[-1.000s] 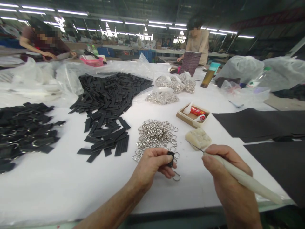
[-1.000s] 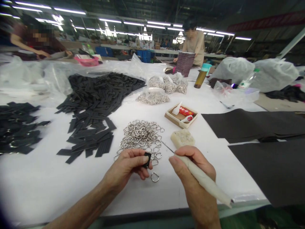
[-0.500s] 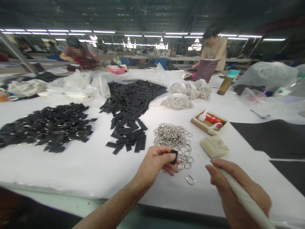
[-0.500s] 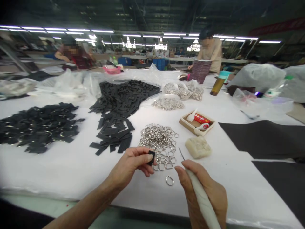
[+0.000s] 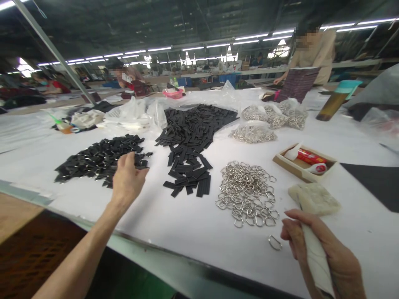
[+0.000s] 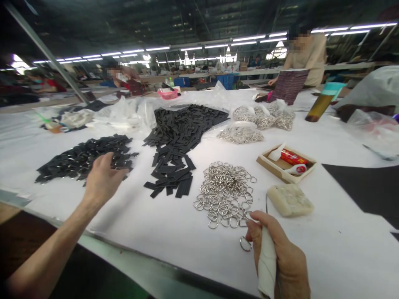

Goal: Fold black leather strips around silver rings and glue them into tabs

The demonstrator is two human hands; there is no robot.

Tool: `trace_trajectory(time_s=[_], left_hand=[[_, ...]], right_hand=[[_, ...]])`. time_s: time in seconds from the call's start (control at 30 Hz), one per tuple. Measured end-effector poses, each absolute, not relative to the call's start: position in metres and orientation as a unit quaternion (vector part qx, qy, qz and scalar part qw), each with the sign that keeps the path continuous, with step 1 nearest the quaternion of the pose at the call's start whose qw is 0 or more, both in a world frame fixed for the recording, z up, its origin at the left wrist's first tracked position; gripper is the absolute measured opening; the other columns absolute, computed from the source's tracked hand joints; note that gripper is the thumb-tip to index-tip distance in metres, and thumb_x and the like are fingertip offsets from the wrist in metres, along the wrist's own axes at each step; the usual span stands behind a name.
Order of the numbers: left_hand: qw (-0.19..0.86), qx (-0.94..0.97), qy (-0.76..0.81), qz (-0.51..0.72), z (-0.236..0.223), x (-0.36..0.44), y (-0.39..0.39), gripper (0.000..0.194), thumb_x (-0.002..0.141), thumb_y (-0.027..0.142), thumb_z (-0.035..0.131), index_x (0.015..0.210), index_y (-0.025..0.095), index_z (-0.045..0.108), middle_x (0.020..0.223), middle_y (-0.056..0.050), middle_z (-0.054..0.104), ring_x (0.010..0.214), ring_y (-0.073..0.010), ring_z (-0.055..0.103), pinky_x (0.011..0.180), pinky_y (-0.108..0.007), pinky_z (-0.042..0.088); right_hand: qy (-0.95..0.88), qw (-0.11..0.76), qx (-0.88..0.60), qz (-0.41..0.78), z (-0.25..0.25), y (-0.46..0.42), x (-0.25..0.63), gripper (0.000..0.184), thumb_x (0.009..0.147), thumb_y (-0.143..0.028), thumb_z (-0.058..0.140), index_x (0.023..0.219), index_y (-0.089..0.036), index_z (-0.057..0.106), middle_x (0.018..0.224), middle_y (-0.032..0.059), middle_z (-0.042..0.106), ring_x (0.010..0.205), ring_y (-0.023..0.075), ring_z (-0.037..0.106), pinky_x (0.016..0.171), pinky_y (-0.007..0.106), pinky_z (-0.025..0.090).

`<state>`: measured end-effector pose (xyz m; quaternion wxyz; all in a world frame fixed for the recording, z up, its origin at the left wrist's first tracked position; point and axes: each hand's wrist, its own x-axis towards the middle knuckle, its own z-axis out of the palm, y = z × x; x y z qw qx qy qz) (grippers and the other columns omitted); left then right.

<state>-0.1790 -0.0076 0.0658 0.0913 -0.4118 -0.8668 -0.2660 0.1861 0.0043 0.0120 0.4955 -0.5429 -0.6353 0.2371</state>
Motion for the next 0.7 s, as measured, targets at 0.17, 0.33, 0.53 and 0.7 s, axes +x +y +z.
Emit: trace_trajectory(time_s=[0.17, 0.33, 0.53, 0.7], left_hand=[[-0.01, -0.581, -0.778, -0.237, 0.037, -0.116, -0.006, 0.02, 0.084, 0.025, 0.047, 0.095, 0.019, 0.063, 0.097, -0.005, 0.068, 0.075, -0.0182, 0.063, 0.072, -0.027, 0.048], [-0.027, -0.665, -0.742, -0.077, 0.032, -0.066, 0.011, 0.023, 0.088, 0.024, 0.045, 0.096, 0.018, 0.064, 0.098, -0.007, 0.066, 0.086, -0.0212, 0.064, 0.071, -0.03, 0.048], [0.001, -0.665, -0.747, 0.006, 0.036, -0.056, 0.034, 0.024, 0.085, 0.029, 0.048, 0.085, 0.013, 0.066, 0.094, -0.013, 0.064, 0.091, -0.0293, 0.061, 0.067, -0.035, 0.047], [0.0, -0.672, -0.739, 0.049, 0.034, -0.052, 0.045, 0.027, 0.083, 0.009, 0.04, 0.084, 0.01, 0.067, 0.089, -0.017, 0.064, 0.088, -0.0299, 0.062, 0.07, -0.039, 0.046]], right_hand=[[-0.719, 0.425, -0.499, 0.229, 0.011, 0.003, 0.188, 0.018, 0.08, -0.039, 0.058, 0.08, -0.02, 0.061, 0.062, -0.0003, 0.065, 0.049, 0.0133, 0.063, 0.049, 0.017, 0.05], [-0.782, 0.358, -0.491, 0.139, -0.006, 0.002, 0.199, 0.018, 0.083, -0.041, 0.055, 0.084, -0.023, 0.06, 0.062, -0.0022, 0.062, 0.047, 0.012, 0.058, 0.048, 0.018, 0.046], [-0.824, 0.342, -0.451, 0.016, -0.03, 0.001, 0.202, 0.015, 0.086, -0.035, 0.048, 0.088, -0.024, 0.058, 0.075, 0.0033, 0.067, 0.062, 0.019, 0.064, 0.053, 0.026, 0.048], [-0.84, 0.249, -0.478, 0.067, -0.001, -0.006, 0.202, 0.009, 0.087, -0.022, 0.047, 0.09, -0.022, 0.056, 0.077, 0.003, 0.065, 0.068, 0.0192, 0.063, 0.058, 0.028, 0.047]])
